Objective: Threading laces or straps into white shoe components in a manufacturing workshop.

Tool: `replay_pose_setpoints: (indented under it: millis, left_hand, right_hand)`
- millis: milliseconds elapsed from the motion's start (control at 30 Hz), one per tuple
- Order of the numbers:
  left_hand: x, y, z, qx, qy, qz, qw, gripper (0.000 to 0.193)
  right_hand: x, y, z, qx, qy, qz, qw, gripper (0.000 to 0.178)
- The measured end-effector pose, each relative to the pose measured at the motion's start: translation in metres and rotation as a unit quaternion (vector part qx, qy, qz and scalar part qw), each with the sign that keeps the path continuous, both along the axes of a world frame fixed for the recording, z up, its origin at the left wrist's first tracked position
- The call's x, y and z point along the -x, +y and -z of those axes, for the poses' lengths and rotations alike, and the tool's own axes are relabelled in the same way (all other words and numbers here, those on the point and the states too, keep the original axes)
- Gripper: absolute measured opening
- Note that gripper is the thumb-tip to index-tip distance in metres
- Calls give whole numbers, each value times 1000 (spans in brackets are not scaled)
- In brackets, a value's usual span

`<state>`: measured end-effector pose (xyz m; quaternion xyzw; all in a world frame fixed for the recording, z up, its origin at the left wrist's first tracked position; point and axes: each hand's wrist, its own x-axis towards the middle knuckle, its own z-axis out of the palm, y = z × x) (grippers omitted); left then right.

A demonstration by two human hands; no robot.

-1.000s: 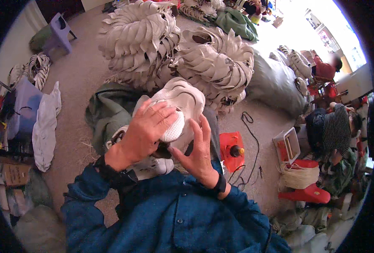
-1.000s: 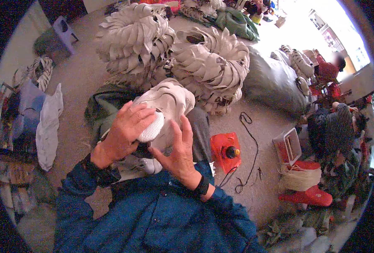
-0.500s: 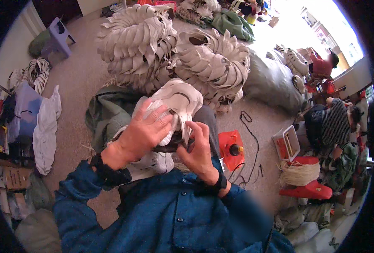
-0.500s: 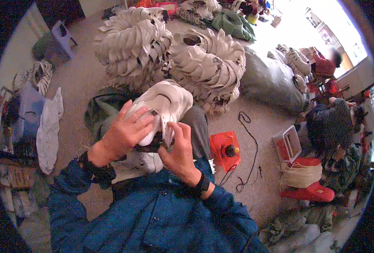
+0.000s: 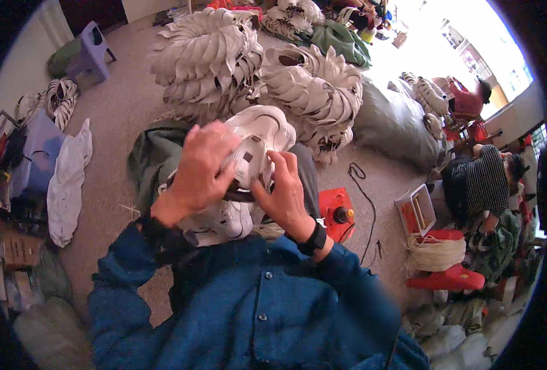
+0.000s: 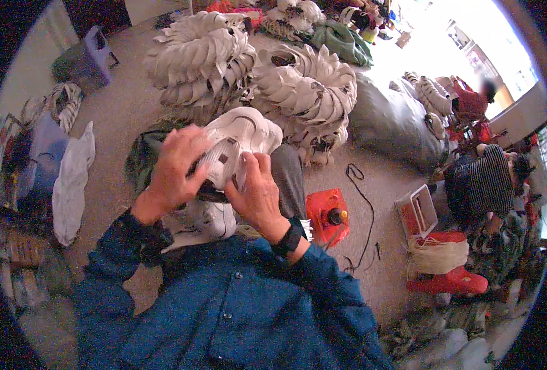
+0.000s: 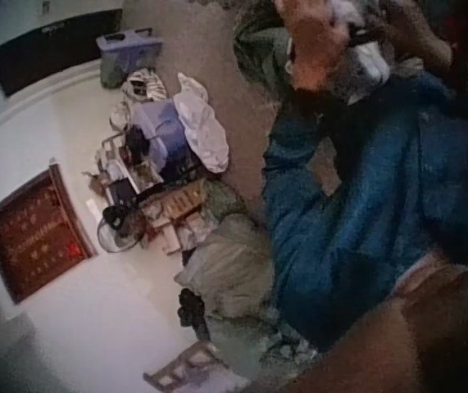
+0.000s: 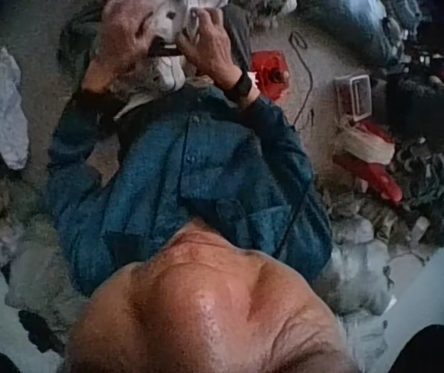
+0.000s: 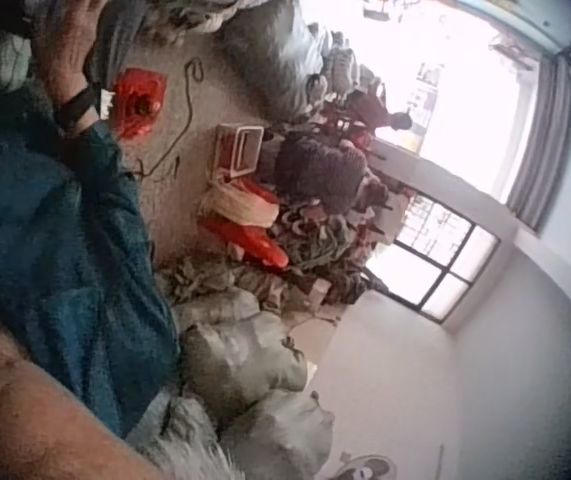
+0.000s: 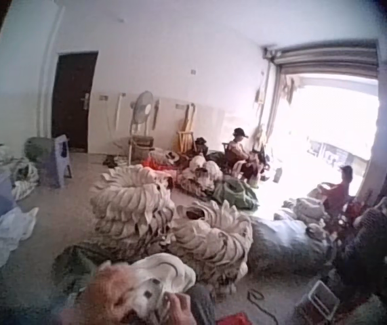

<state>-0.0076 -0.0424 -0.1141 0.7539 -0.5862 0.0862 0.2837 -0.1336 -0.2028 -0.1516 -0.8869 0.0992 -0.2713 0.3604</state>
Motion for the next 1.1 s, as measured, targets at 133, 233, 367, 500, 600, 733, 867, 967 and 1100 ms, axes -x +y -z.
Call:
replay_pose_setpoints:
  millis: [133,233,367,500,600,733,867,967,1100]
  left_hand:
    - [-18,-1,49,90,191,-182,960,45]
    - [9,-5,54,137,277,-194,931,50]
    - [30,-12,89,146,169,-201,954,59]
    - [20,-22,84,63,66,-179,980,67]
    - [8,-20,92,69,62,-156,983,68]
    - [-23,-25,122,112,28,-133,984,67]
    - [-13,-26,102,82,64,-120,987,68]
    - [-6,-20,95,80,67,-110,988,71]
    - [5,-12,86,60,91,-107,988,71]
  right_hand:
    - [-10,7,-1,-4,-8,-22,1000,56]
    - [-9,0,-10,61,-33,-27,997,52]
    - [7,-13,5,103,-10,-29,994,49]
    - [15,-20,29,99,-4,1,995,46]
    - [14,-14,30,81,-36,7,996,48]
    - [2,-18,37,62,-48,-16,997,54]
    - [4,-33,33,43,-45,-54,997,56]
    - [27,-59,34,-114,-16,-74,991,40]
    - [63,-96,83,36,38,-129,990,18]
